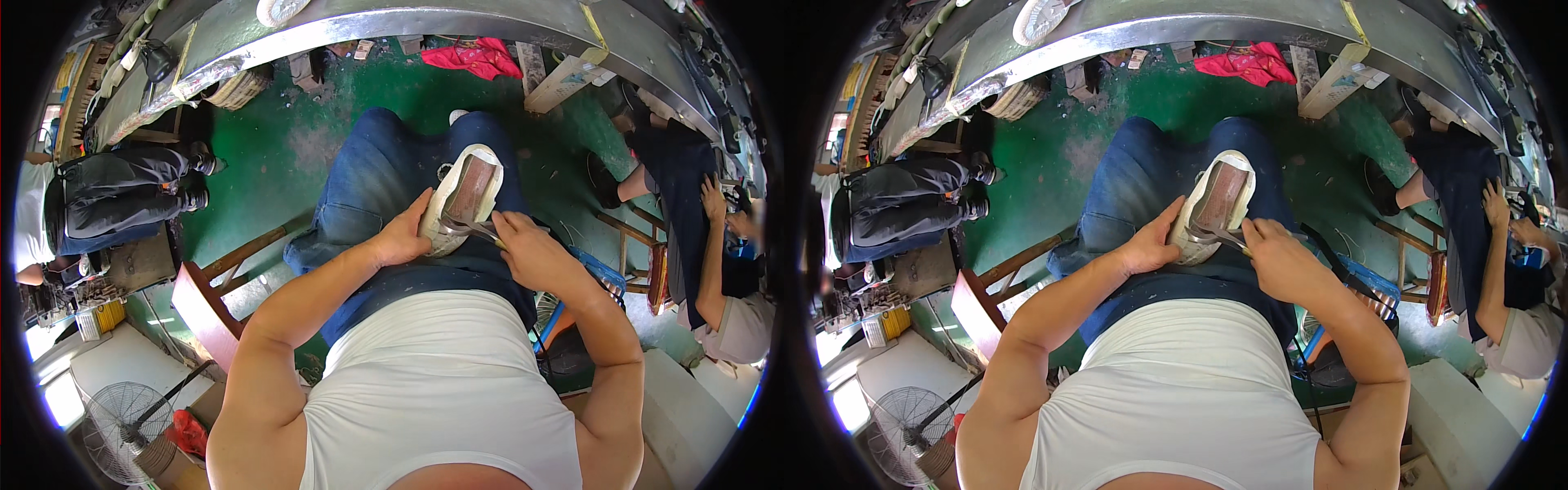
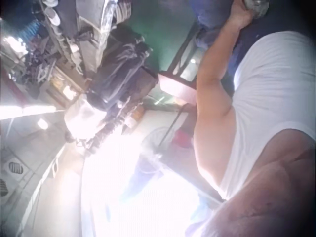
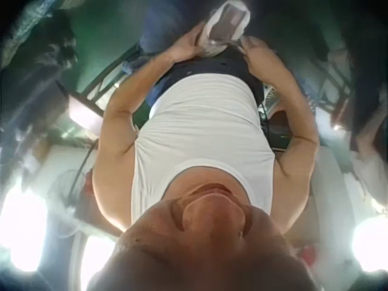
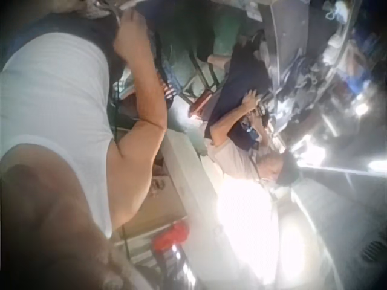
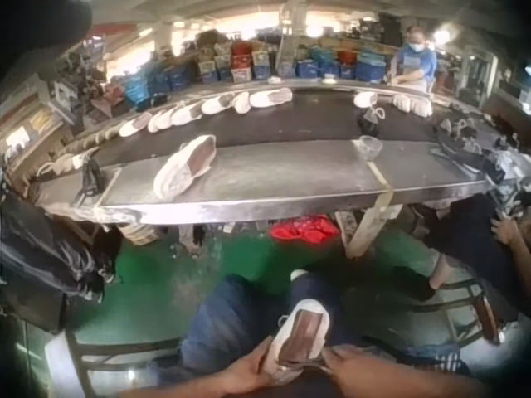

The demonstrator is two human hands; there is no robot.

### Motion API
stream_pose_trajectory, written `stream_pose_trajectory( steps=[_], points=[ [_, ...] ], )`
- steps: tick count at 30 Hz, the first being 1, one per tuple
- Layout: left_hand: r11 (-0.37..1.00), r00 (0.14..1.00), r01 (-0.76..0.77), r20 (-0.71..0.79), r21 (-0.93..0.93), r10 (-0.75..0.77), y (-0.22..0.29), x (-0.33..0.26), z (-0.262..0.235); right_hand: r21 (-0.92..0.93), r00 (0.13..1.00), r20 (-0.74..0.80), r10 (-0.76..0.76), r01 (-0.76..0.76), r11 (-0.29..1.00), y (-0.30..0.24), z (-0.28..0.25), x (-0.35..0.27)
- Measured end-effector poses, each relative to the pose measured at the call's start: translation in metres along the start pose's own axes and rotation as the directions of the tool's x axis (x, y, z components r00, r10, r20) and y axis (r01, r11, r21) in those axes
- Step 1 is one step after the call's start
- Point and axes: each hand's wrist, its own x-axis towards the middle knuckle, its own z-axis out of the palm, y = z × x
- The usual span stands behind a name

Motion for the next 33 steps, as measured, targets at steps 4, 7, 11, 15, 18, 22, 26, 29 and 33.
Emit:
stream_pose_trajectory(
  steps=[4,7,11,15,18,22,26,29,33],
  points=[
    [0.823,0.999,-0.038,-0.012,-0.566,0.037,-0.010,-0.001,0.005,-0.260,0.979,0.190,0.079,-0.028,0.965,-0.022,-0.020,0.032],
    [0.703,0.986,-0.008,-0.124,-0.711,-0.114,-0.001,0.003,0.020,-0.289,0.854,0.497,0.154,-0.004,0.957,-0.022,-0.026,0.045],
    [0.969,0.906,-0.002,-0.411,-0.246,-0.103,-0.008,0.022,0.031,-0.068,0.933,0.356,0.055,-0.033,0.997,0.005,0.021,0.029],
    [0.989,0.805,-0.010,-0.588,-0.150,-0.081,-0.011,0.028,0.035,0.044,0.980,0.182,0.079,-0.088,0.995,-0.006,0.029,0.016],
    [0.994,0.809,0.063,-0.588,0.091,0.002,-0.008,0.025,0.031,-0.009,0.989,0.123,0.077,-0.076,0.997,0.002,0.017,0.008],
    [0.888,0.798,-0.085,-0.503,0.452,0.332,-0.011,0.026,0.030,-0.154,0.989,-0.121,0.081,-0.100,0.983,0.009,0.017,0.006],
    [0.609,0.846,-0.188,-0.188,0.771,0.499,0.000,0.019,0.026,-0.094,0.940,0.091,0.329,-0.321,0.942,0.012,0.028,-0.011],
    [0.556,0.892,-0.215,-0.070,0.803,0.447,0.014,0.022,0.021,-0.011,0.904,0.072,0.421,-0.422,0.907,0.023,0.037,-0.019],
    [0.597,0.947,-0.134,-0.074,0.791,0.311,0.024,0.025,0.013,0.222,0.861,0.386,0.330,-0.434,0.873,0.037,-0.010,0.000]
  ],
)
